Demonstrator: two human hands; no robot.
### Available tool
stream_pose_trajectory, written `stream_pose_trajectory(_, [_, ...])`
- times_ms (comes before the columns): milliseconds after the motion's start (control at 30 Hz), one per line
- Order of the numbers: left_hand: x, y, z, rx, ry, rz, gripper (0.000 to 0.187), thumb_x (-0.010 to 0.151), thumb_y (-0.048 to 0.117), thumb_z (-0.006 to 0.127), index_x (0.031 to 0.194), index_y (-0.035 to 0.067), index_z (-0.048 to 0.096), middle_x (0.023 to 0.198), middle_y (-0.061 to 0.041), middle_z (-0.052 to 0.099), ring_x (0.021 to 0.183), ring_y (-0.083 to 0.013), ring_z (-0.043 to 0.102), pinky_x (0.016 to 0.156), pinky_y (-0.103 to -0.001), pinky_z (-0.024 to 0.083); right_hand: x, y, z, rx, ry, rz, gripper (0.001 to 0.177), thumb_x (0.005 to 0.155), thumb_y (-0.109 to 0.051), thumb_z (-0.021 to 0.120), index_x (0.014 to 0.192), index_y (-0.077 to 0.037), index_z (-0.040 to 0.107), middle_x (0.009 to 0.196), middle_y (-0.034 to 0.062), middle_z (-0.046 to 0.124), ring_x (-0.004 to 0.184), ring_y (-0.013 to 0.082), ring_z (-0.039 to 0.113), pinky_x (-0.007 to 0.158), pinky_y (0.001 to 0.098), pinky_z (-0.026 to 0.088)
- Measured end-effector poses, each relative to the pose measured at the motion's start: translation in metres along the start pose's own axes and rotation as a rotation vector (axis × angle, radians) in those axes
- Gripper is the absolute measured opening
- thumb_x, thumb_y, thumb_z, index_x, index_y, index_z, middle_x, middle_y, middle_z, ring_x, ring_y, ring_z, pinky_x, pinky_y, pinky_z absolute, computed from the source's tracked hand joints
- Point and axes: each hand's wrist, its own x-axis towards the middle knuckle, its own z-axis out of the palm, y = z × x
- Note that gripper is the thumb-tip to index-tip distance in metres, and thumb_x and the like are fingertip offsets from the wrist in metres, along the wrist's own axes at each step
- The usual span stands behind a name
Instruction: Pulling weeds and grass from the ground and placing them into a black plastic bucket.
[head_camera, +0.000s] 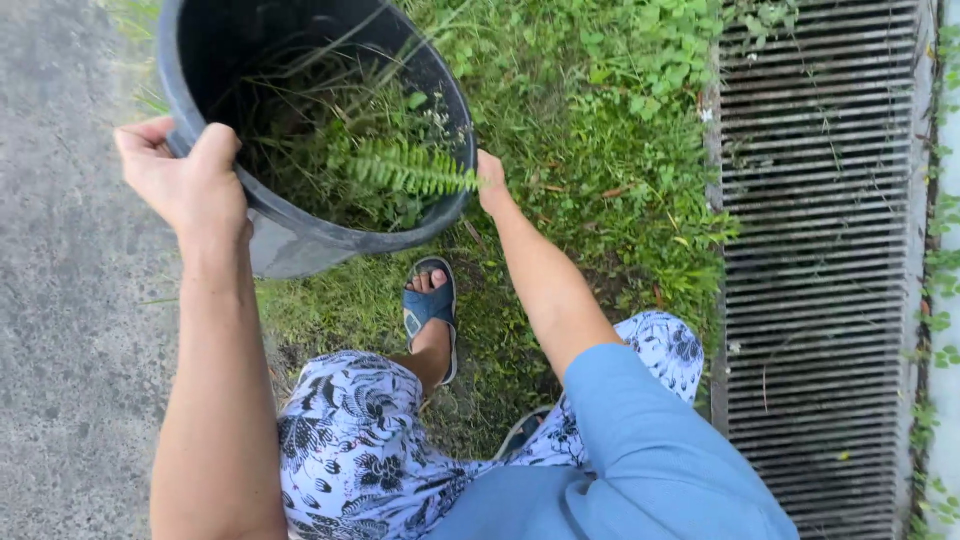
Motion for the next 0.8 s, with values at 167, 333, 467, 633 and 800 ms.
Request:
stream_pose_trajectory(167, [-0.003, 0.021, 0.010, 0.008, -0.007, -0.051, 0.037, 0.086, -0.008, 0.075, 0.108, 0.001, 0.046, 0.098, -0.007, 0.063, 0.080, -0.0091, 0.061, 0.073, -0.026, 0.053, 0.010, 0.032, -0.005, 0.379, 0.272, 0.224, 0.030, 0.093, -0.030, 0.050, 0.083, -0.008, 0.066, 0.085, 0.0094, 0.069, 0.077, 0.0262, 0.065, 0.074, 0.0446, 0.055])
stream_pose_trajectory(333, [-0.006, 0.028, 0.015, 0.026, -0.009, -0.091, 0.038, 0.085, -0.006, 0.075, 0.108, 0.001, 0.046, 0.095, -0.006, 0.063, 0.076, -0.0078, 0.060, 0.069, -0.025, 0.051, 0.006, 0.022, -0.009, 0.052, 0.384, 0.289, 0.026, 0.094, -0.034, 0.057, 0.088, -0.010, 0.064, 0.086, 0.0065, 0.065, 0.074, 0.0226, 0.060, 0.070, 0.0409, 0.047])
stream_pose_trajectory(467, [-0.006, 0.022, 0.018, 0.069, -0.003, -0.082, 0.036, 0.085, -0.005, 0.075, 0.107, 0.001, 0.047, 0.094, -0.006, 0.062, 0.077, -0.0079, 0.060, 0.069, -0.025, 0.052, -0.022, 0.001, 0.019, 0.167, 0.337, 0.277, 0.027, 0.094, -0.032, 0.056, 0.087, -0.007, 0.064, 0.087, 0.0095, 0.066, 0.075, 0.0251, 0.062, 0.072, 0.0417, 0.051])
stream_pose_trajectory(633, [-0.005, 0.017, 0.023, 0.039, 0.009, -0.053, 0.039, 0.082, -0.004, 0.077, 0.106, 0.002, 0.047, 0.094, -0.005, 0.061, 0.077, -0.0083, 0.059, 0.069, -0.026, 0.052, -0.031, 0.055, 0.000, 0.172, 0.355, 0.387, 0.039, 0.100, -0.040, 0.039, 0.081, -0.014, 0.059, 0.079, 0.0094, 0.058, 0.065, 0.0218, 0.049, 0.059, 0.0361, 0.039])
stream_pose_trajectory(800, [-0.009, 0.021, 0.031, 0.098, 0.014, -0.042, 0.039, 0.080, -0.002, 0.079, 0.104, 0.002, 0.049, 0.092, -0.004, 0.061, 0.076, -0.0077, 0.058, 0.068, -0.026, 0.052, -0.056, -0.041, 0.006, 0.198, 0.416, 0.259, 0.024, 0.092, -0.027, 0.048, 0.071, -0.016, 0.047, 0.060, 0.0029, 0.046, 0.050, 0.0183, 0.041, 0.045, 0.0354, 0.034])
